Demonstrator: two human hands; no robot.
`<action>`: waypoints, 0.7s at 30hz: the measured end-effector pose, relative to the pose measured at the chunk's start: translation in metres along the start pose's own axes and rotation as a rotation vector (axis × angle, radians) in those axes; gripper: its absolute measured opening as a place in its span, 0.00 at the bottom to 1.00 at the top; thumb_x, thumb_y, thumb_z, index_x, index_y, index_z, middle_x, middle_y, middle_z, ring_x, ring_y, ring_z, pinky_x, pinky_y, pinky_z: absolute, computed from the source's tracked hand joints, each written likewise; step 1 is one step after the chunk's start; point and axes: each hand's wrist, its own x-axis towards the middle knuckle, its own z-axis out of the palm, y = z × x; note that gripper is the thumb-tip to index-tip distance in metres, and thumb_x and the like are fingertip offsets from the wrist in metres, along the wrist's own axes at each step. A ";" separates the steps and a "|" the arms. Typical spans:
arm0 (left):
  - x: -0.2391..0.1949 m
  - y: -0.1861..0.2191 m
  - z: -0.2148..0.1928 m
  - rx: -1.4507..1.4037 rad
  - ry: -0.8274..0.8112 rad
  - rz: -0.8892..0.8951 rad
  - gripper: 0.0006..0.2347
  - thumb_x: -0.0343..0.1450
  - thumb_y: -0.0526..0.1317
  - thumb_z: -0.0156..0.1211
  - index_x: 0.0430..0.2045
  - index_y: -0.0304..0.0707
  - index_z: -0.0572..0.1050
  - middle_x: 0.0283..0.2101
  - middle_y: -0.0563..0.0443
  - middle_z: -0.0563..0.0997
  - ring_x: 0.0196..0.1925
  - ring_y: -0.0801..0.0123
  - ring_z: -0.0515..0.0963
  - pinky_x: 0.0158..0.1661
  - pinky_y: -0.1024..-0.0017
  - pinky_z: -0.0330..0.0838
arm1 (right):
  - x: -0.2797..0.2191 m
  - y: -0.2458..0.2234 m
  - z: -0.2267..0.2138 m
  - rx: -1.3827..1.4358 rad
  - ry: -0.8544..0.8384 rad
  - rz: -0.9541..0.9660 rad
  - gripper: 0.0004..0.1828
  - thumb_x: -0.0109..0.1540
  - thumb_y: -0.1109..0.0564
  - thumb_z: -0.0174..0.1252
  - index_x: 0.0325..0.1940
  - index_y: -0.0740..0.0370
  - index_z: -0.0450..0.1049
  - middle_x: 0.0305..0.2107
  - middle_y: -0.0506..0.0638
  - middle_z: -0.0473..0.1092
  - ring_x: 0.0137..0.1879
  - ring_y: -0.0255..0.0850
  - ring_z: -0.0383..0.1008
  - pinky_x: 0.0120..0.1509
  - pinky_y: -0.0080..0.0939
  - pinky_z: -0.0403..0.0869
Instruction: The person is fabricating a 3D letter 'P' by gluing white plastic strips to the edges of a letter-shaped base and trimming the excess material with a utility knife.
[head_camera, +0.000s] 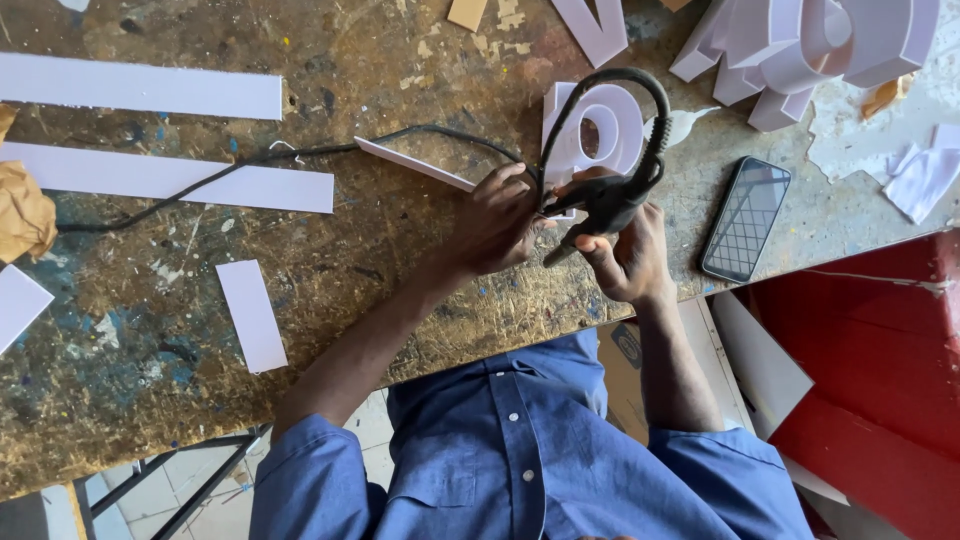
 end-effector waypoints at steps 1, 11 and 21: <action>-0.002 -0.001 0.003 -0.018 0.009 0.004 0.20 0.66 0.40 0.82 0.45 0.28 0.80 0.28 0.41 0.84 0.39 0.54 0.90 0.75 0.51 0.70 | 0.000 0.000 0.001 0.015 0.007 -0.009 0.23 0.76 0.38 0.59 0.42 0.60 0.76 0.30 0.54 0.76 0.34 0.61 0.80 0.44 0.56 0.78; -0.006 -0.006 0.004 -0.063 0.056 0.071 0.13 0.77 0.38 0.71 0.50 0.26 0.78 0.31 0.43 0.80 0.41 0.55 0.88 0.74 0.48 0.71 | -0.033 0.027 0.006 0.014 -0.028 -0.009 0.32 0.77 0.31 0.52 0.31 0.53 0.83 0.50 0.56 0.84 0.62 0.63 0.81 0.65 0.62 0.79; 0.010 -0.009 -0.027 0.055 -0.214 0.104 0.18 0.73 0.39 0.77 0.53 0.31 0.76 0.41 0.41 0.85 0.58 0.54 0.86 0.74 0.52 0.69 | -0.033 0.025 0.006 0.055 -0.015 -0.045 0.29 0.77 0.34 0.54 0.34 0.55 0.82 0.46 0.58 0.82 0.57 0.64 0.81 0.64 0.60 0.79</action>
